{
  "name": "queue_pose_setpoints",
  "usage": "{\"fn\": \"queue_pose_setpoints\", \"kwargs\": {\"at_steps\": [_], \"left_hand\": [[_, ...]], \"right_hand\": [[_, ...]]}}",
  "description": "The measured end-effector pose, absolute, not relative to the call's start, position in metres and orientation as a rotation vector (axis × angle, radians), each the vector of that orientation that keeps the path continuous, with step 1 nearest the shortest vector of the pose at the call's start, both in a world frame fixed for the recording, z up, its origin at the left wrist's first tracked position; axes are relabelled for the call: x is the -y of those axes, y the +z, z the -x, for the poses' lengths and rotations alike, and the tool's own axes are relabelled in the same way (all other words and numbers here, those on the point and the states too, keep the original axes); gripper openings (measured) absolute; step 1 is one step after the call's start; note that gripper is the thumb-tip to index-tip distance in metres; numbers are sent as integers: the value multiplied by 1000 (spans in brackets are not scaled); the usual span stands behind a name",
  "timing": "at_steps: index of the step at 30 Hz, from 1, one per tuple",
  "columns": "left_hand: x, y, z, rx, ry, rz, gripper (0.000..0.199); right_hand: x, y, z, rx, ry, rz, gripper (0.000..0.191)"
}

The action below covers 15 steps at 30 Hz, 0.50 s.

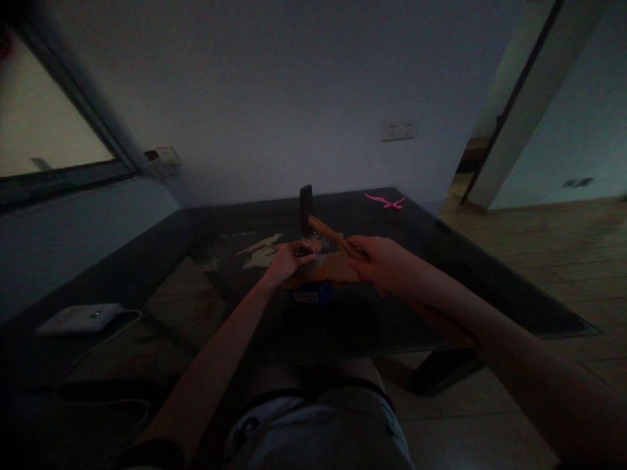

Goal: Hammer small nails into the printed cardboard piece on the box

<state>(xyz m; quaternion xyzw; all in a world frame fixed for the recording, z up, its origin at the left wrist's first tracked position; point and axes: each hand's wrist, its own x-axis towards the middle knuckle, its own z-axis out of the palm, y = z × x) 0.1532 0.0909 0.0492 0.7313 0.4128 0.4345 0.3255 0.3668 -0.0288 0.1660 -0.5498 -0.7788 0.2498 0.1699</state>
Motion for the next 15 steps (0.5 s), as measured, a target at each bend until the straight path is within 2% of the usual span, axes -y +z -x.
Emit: {"fn": "queue_pose_setpoints", "kwargs": {"at_steps": [4, 10, 15], "left_hand": [[-90, 51, -152, -1103, 1090, -1955, 11], [-92, 48, -152, -1077, 1122, -1950, 5], [-91, 50, -150, -1110, 1064, -1977, 14]], "right_hand": [[28, 158, -367, 2269, 740, 1564, 22], [31, 162, -371, 2205, 627, 1573, 28], [29, 154, -368, 2266, 752, 1538, 27]]}}
